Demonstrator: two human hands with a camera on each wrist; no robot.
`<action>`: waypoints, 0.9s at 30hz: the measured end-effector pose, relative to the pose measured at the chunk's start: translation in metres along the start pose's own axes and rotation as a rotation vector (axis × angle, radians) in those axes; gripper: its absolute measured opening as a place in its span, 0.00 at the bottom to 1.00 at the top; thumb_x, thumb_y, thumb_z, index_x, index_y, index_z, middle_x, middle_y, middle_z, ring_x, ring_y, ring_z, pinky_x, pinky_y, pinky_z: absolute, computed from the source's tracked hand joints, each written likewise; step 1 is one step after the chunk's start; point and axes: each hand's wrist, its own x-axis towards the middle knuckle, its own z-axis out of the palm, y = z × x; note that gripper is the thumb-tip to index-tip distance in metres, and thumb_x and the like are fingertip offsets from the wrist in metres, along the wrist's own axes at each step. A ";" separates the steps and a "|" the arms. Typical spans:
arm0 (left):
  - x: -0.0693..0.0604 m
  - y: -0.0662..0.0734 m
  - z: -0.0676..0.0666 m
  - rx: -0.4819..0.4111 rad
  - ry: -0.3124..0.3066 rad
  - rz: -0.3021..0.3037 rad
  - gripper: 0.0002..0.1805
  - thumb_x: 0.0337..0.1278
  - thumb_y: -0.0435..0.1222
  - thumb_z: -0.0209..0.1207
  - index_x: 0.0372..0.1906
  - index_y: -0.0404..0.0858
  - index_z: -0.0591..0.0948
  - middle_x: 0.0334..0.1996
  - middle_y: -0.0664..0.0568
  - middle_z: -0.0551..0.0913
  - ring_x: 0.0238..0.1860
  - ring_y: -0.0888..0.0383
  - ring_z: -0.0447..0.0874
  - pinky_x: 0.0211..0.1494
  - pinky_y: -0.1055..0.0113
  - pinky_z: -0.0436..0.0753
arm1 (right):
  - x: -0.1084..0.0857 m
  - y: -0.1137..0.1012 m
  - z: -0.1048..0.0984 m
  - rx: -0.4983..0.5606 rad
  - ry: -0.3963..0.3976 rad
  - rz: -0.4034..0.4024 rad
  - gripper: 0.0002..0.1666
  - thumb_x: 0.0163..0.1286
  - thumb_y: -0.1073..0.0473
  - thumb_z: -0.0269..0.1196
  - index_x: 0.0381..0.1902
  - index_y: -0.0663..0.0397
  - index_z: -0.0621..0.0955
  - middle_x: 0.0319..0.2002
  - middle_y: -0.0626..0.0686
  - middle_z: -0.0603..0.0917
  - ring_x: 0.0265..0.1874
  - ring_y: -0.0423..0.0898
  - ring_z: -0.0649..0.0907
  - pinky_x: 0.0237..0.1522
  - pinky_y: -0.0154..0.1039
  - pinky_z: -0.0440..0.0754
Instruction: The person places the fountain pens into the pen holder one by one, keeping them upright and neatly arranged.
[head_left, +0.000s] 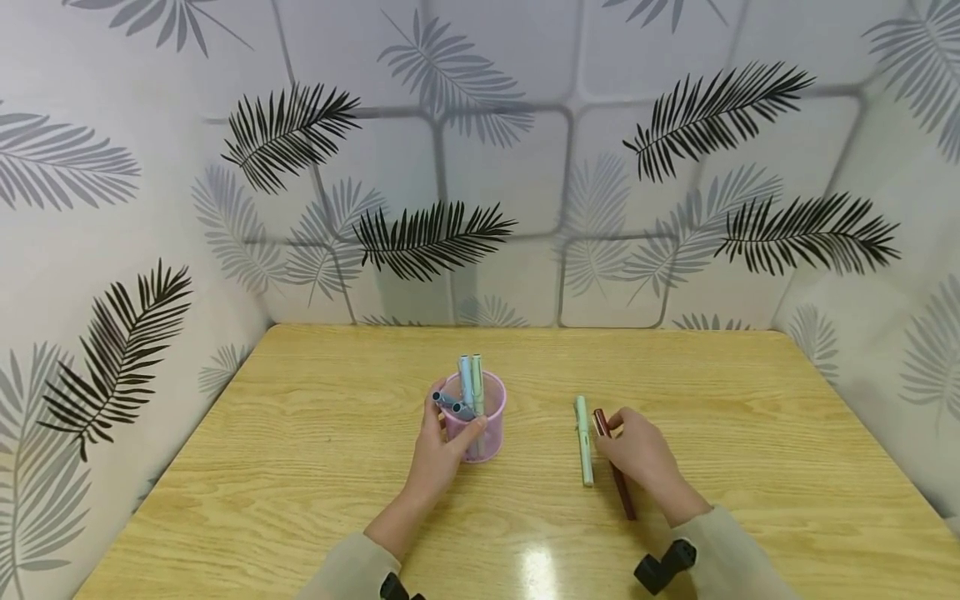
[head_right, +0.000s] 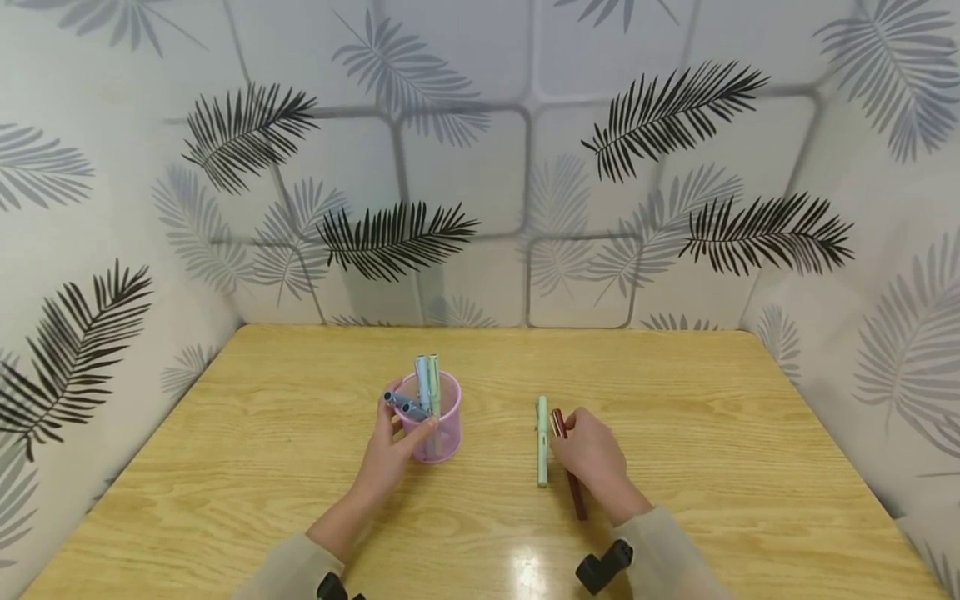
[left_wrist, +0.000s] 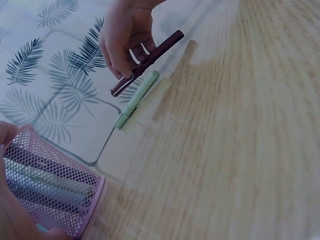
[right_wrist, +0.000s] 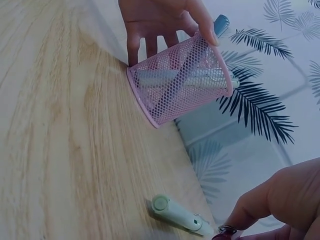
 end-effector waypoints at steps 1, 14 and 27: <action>0.000 0.002 0.000 -0.005 -0.005 0.000 0.42 0.56 0.46 0.62 0.71 0.53 0.51 0.64 0.43 0.62 0.59 0.43 0.67 0.56 0.47 0.70 | -0.001 -0.001 -0.001 0.005 0.004 -0.006 0.19 0.59 0.59 0.60 0.43 0.67 0.74 0.27 0.55 0.76 0.24 0.48 0.74 0.22 0.38 0.70; -0.015 0.035 -0.003 -0.006 -0.022 0.016 0.40 0.59 0.40 0.59 0.70 0.45 0.51 0.64 0.37 0.61 0.59 0.39 0.66 0.55 0.46 0.71 | -0.006 -0.010 -0.003 0.140 0.052 -0.047 0.20 0.62 0.61 0.57 0.49 0.67 0.72 0.32 0.58 0.78 0.22 0.46 0.75 0.21 0.38 0.73; -0.014 0.033 -0.003 -0.029 -0.029 0.006 0.41 0.59 0.40 0.59 0.71 0.46 0.50 0.65 0.38 0.60 0.60 0.40 0.65 0.57 0.46 0.69 | -0.014 -0.026 -0.002 0.343 0.146 -0.096 0.19 0.64 0.61 0.56 0.52 0.61 0.72 0.36 0.58 0.76 0.25 0.46 0.77 0.23 0.37 0.79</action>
